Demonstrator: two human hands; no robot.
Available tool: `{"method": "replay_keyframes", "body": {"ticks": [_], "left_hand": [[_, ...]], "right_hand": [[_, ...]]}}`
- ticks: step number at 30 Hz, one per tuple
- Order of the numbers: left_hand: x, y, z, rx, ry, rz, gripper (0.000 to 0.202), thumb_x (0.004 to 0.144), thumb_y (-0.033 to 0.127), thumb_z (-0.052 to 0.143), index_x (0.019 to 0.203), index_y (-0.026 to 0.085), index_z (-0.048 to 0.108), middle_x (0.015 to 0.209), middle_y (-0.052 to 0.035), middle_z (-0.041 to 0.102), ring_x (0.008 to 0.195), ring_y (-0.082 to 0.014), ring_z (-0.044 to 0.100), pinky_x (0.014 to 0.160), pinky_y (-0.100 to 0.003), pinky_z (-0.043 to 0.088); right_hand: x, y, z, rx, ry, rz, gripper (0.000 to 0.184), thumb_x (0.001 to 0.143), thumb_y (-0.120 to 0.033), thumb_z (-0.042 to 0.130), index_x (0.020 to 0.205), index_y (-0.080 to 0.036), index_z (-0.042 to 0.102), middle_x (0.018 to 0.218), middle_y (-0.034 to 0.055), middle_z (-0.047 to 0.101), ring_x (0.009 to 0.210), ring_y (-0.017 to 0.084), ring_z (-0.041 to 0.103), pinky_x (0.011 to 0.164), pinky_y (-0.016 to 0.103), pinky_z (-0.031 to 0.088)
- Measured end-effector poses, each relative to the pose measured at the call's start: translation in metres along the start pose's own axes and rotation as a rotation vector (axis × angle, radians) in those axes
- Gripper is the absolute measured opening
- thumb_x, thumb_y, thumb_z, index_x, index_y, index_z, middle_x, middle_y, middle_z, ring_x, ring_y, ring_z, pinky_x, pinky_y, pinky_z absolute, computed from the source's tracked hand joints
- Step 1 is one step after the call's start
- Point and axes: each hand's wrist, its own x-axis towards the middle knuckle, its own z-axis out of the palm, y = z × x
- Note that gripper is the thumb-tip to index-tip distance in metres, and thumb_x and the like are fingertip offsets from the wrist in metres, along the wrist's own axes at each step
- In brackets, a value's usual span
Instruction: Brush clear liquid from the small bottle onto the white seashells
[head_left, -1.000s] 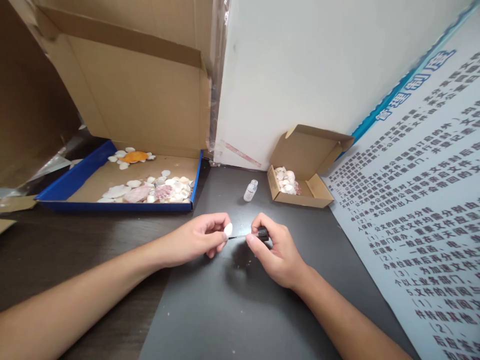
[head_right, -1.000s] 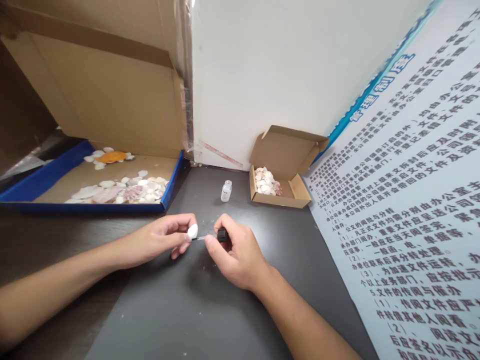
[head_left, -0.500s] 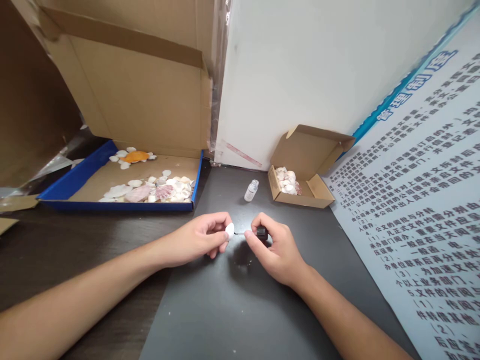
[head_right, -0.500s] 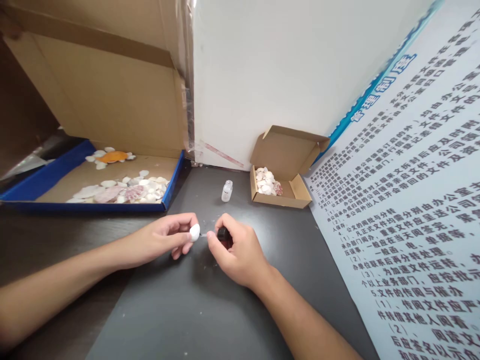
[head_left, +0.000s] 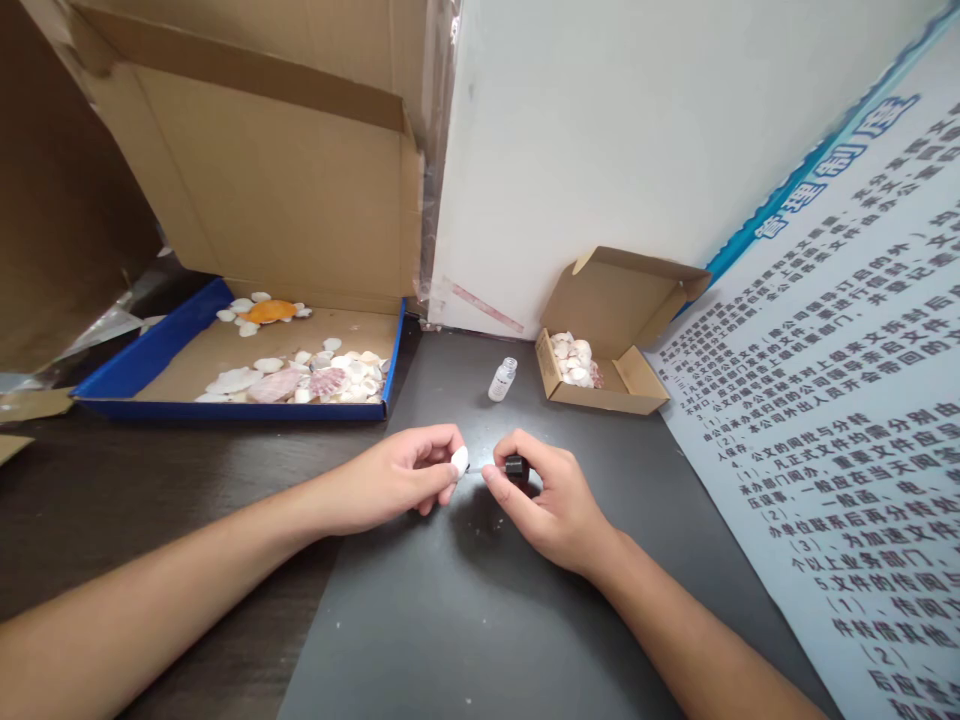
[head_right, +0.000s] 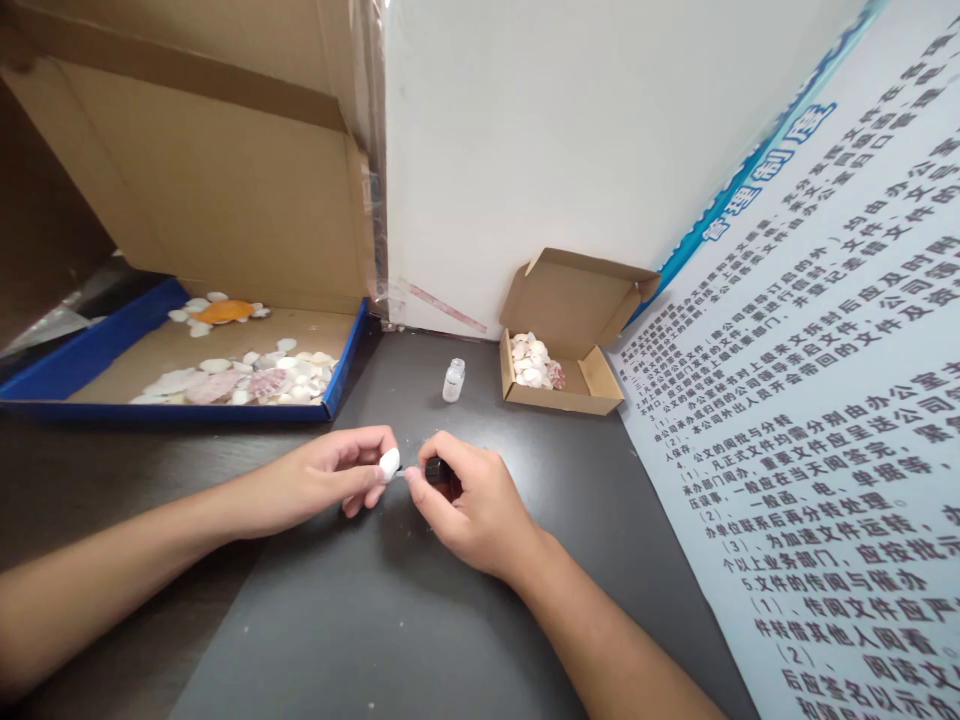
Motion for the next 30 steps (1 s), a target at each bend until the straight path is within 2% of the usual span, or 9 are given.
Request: {"method": "replay_keyframes", "body": {"ticks": [11,19,30], "left_hand": [[0.0004,-0.0038,0.0004,0.003,0.007,0.008,0.019,0.089,0.035,0.054,0.085,0.018,0.045,0.071,0.0039,0.057,0.057,-0.0080,0.045,0.057,-0.023,0.036],[0.0016,-0.0041,-0.0006,-0.005,0.022,0.024,0.021,0.090,0.037,0.054,0.085,0.018,0.047,0.074,0.0031,0.059,0.057,-0.0079,0.047,0.057,-0.023,0.037],[0.0026,-0.0050,-0.0001,-0.027,0.038,0.034,0.021,0.090,0.038,0.054,0.087,0.019,0.046,0.074,0.0034,0.059,0.055,-0.0074,0.048,0.055,-0.022,0.038]], "right_hand": [[0.0028,0.0017,0.0012,-0.100,0.037,0.099,0.017,0.091,-0.030,0.054,0.078,-0.018,0.050,0.062,-0.0037,0.048,0.054,0.008,0.040,0.053,0.019,0.034],[0.0008,-0.0008,-0.0006,-0.014,0.067,0.071,0.019,0.089,-0.030,0.054,0.075,-0.019,0.048,0.059,-0.0041,0.044,0.053,0.008,0.039,0.051,0.019,0.034],[0.0005,-0.0003,0.0012,0.013,0.087,0.113,0.019,0.090,-0.032,0.053,0.077,-0.019,0.048,0.059,-0.0043,0.044,0.052,0.008,0.039,0.051,0.019,0.033]]}}
